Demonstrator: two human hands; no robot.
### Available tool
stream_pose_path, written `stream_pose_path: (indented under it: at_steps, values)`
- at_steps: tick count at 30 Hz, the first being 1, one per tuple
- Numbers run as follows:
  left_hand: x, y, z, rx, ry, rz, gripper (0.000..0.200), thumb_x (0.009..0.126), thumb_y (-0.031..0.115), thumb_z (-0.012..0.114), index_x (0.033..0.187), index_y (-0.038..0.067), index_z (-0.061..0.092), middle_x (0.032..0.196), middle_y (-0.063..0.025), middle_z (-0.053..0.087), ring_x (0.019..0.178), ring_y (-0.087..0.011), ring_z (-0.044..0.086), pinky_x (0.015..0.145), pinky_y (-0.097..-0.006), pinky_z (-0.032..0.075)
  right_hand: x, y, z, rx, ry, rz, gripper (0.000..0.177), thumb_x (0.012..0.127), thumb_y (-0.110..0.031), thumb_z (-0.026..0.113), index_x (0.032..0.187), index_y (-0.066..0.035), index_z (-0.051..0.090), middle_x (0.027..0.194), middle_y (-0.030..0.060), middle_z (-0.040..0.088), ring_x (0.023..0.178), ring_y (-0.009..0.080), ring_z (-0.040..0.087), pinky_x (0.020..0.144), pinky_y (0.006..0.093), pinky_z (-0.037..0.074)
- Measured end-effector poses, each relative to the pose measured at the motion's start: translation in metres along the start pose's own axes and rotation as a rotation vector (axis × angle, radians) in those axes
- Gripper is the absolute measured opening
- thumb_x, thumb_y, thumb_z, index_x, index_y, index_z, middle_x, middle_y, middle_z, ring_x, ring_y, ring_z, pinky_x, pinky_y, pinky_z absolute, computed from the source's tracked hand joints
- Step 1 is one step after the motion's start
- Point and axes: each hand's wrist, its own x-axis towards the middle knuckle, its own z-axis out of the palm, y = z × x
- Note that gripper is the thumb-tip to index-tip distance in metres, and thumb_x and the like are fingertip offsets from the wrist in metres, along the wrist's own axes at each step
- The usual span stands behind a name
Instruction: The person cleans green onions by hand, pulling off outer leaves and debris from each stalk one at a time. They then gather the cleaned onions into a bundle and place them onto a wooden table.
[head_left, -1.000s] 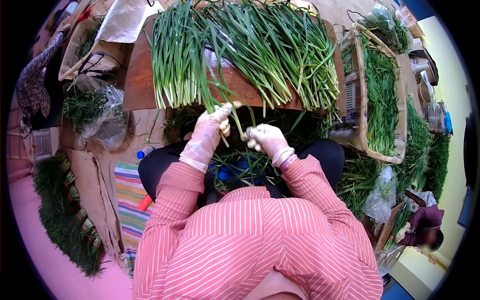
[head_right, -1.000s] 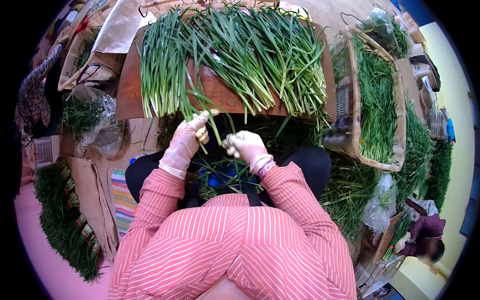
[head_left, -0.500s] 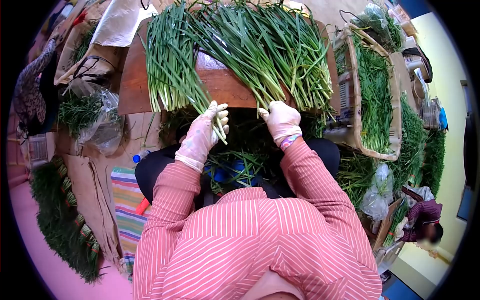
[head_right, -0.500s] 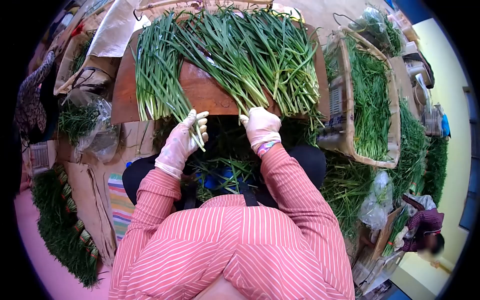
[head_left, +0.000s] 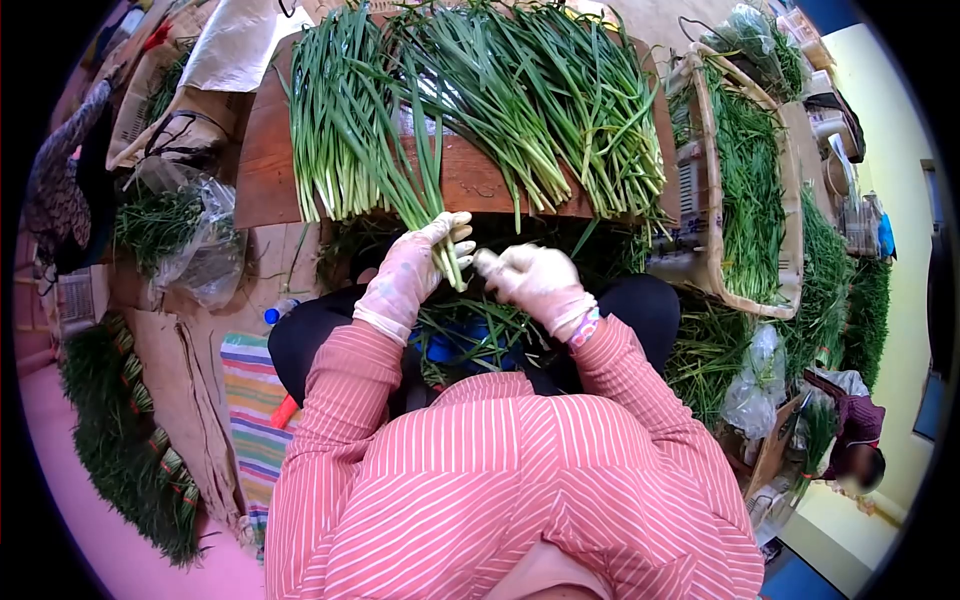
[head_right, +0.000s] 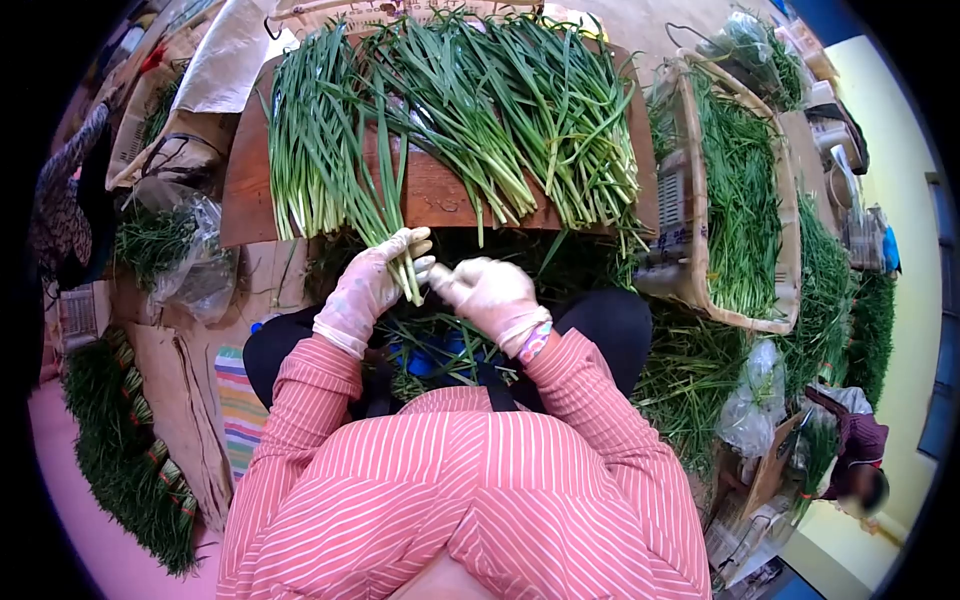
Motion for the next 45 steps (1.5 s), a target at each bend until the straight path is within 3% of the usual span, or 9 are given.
stream_pose_path:
  at_steps: [4, 6, 10, 16, 22, 27, 32, 36, 45]
  values:
    - [0.012, -0.001, -0.018, -0.002, -0.129, 0.029, 0.031, 0.094, 0.028, 0.056, 0.115, 0.006, 0.062, 0.074, 0.0038, 0.052, 0.059, -0.0091, 0.045, 0.056, -0.0257, 0.042, 0.041, 0.033, -0.009, -0.536, 0.275, 0.179, 0.053, 0.089, -0.054, 0.051, 0.077, -0.004, 0.066, 0.064, 0.0103, 0.063, 0.055, 0.0194, 0.06, 0.055, 0.0361, 0.046]
    - [0.004, 0.002, -0.009, 0.002, -0.142, 0.028, 0.032, 0.094, 0.028, 0.056, 0.116, 0.007, 0.062, 0.066, 0.0068, 0.044, 0.056, -0.0066, 0.041, 0.054, -0.0243, 0.038, 0.054, 0.033, -0.011, 0.116, 0.035, 0.407, 0.036, 0.09, -0.041, 0.058, 0.085, -0.006, 0.067, 0.066, 0.0027, 0.065, 0.051, 0.0111, 0.055, 0.051, 0.027, 0.044]
    - [0.002, 0.001, -0.011, -0.05, -0.219, 0.026, 0.035, 0.094, 0.03, 0.056, 0.119, 0.005, 0.06, 0.066, 0.006, 0.044, 0.056, -0.0083, 0.042, 0.053, -0.0252, 0.039, 0.025, 0.001, -0.002, 0.316, 0.054, 0.266, 0.029, 0.089, -0.033, 0.06, 0.081, -0.006, 0.067, 0.066, 0.0003, 0.064, 0.05, 0.0062, 0.051, 0.047, 0.022, 0.041]
    - [0.006, -0.009, -0.006, 0.067, -0.165, 0.026, 0.04, 0.098, 0.032, 0.046, 0.123, 0.001, 0.055, 0.079, -0.0002, 0.058, 0.067, -0.0132, 0.056, 0.063, -0.0281, 0.049, 0.003, 0.011, 0.022, -0.012, 0.126, 0.004, 0.028, 0.087, -0.03, 0.065, 0.08, -0.003, 0.066, 0.061, 0.0025, 0.061, 0.053, 0.0087, 0.055, 0.053, 0.0248, 0.044]
    - [0.006, -0.017, -0.006, -0.08, -0.294, 0.036, 0.047, 0.099, 0.033, 0.042, 0.126, -0.005, 0.046, 0.115, -0.0223, 0.058, 0.1, -0.0319, 0.061, 0.089, -0.0451, 0.051, -0.01, -0.003, 0.023, -0.209, 0.16, -0.071, 0.027, 0.083, -0.04, 0.06, 0.079, -0.014, 0.07, 0.079, 0.0088, 0.066, 0.072, 0.0297, 0.064, 0.065, 0.0395, 0.05]
    - [0.002, -0.015, -0.001, -0.098, -0.313, -0.023, 0.059, 0.093, 0.042, 0.054, 0.128, -0.005, 0.044, 0.099, -0.0146, 0.063, 0.091, -0.0282, 0.063, 0.083, -0.0412, 0.054, -0.013, 0.004, 0.03, -0.356, 0.191, -0.201, 0.026, 0.082, -0.038, 0.063, 0.077, -0.013, 0.067, 0.076, 0.0097, 0.064, 0.07, 0.0298, 0.063, 0.062, 0.0391, 0.05]
    - [-0.016, -0.002, 0.007, -0.024, -0.253, 0.111, 0.037, 0.094, 0.018, 0.055, 0.129, 0.005, 0.052, 0.055, 0.0101, 0.036, 0.042, -0.0027, 0.032, 0.054, -0.022, 0.038, -0.018, 0.0, 0.003, -0.324, 0.239, -0.433, 0.017, 0.078, -0.027, 0.066, 0.079, -0.011, 0.063, 0.074, 0.01, 0.06, 0.07, 0.0291, 0.062, 0.062, 0.0375, 0.05]
    - [-0.015, 0.015, 0.002, -0.153, -0.477, 0.332, 0.041, 0.098, 0.02, 0.047, 0.135, 0.003, 0.044, 0.048, 0.0112, 0.03, 0.041, -0.0024, 0.034, 0.052, -0.022, 0.036, 0.018, 0.016, -0.039, -0.426, 0.687, -0.359, 0.018, 0.082, -0.027, 0.064, 0.08, -0.008, 0.062, 0.076, 0.0118, 0.061, 0.071, 0.031, 0.061, 0.064, 0.0389, 0.049]
    - [-0.002, 0.007, 0.007, -0.151, -0.278, 0.146, 0.047, 0.097, 0.023, 0.05, 0.139, 0.004, 0.039, 0.057, 0.0084, 0.027, 0.05, -0.0057, 0.036, 0.058, -0.0244, 0.041, 0.065, 0.026, -0.041, -0.624, 0.348, 0.007, 0.027, 0.081, -0.035, 0.066, 0.091, -0.01, 0.067, 0.086, 0.0124, 0.067, 0.081, 0.0328, 0.063, 0.072, 0.04, 0.05]
